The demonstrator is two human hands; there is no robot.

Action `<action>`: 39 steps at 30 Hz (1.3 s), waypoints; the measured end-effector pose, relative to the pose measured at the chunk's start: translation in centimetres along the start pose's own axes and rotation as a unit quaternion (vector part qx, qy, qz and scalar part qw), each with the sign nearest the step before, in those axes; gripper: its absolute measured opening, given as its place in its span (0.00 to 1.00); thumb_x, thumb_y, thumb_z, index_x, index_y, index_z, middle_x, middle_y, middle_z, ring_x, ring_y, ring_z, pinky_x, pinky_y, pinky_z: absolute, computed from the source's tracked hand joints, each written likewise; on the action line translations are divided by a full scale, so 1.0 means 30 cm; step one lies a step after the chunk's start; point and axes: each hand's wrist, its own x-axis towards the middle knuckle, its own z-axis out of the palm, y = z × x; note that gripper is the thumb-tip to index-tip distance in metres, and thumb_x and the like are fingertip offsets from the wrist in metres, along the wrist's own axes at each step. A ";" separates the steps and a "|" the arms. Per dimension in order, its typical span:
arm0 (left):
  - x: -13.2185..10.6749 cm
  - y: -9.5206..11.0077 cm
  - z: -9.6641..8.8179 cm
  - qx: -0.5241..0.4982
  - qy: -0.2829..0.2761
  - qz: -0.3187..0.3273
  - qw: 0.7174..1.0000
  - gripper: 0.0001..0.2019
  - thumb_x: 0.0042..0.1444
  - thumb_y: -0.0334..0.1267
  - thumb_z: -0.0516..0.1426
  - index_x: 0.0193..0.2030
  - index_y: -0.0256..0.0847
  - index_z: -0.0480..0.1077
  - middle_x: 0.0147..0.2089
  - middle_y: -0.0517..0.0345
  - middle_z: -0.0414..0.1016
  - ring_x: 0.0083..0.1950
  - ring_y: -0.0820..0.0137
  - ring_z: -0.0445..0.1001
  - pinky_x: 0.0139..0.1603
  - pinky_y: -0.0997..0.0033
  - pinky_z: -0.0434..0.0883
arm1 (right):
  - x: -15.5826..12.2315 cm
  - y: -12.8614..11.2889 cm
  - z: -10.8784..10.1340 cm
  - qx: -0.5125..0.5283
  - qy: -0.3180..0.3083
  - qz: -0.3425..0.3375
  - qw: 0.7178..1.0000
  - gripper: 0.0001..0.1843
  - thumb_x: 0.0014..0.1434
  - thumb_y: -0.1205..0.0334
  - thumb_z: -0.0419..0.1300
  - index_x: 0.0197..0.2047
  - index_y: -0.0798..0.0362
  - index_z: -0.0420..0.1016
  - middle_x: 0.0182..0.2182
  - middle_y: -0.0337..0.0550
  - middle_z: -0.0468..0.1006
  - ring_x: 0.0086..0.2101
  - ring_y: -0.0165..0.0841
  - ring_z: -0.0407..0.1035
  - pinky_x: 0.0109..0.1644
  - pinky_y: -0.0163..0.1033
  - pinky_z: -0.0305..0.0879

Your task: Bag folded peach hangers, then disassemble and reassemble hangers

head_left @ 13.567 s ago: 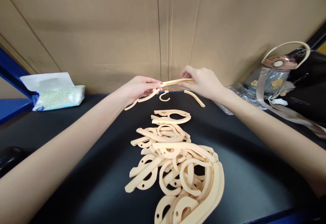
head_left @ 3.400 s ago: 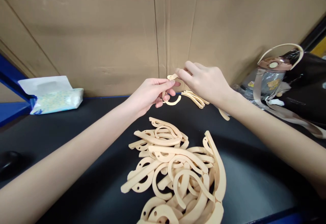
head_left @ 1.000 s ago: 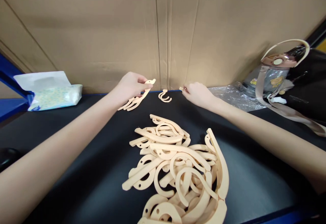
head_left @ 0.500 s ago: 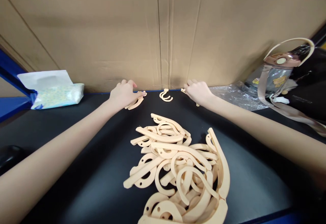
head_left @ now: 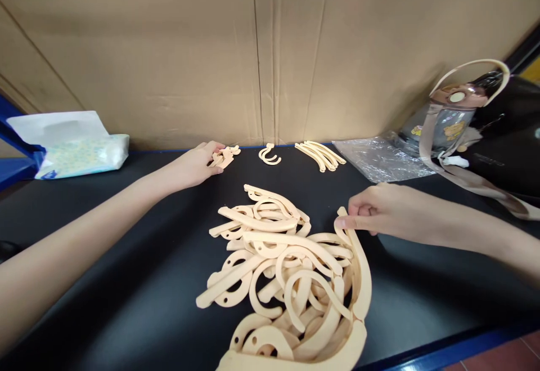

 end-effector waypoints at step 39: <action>-0.366 0.580 0.014 -0.498 -0.186 0.066 0.845 0.10 0.67 0.40 0.45 0.33 0.44 0.60 0.23 0.64 0.67 0.23 0.73 0.64 0.20 0.74 0.58 | -0.083 -0.120 0.021 -0.315 0.242 -0.145 0.906 0.11 0.59 0.73 0.48 0.37 0.57 0.71 0.25 0.48 0.73 0.20 0.32 0.62 0.23 0.40 0.39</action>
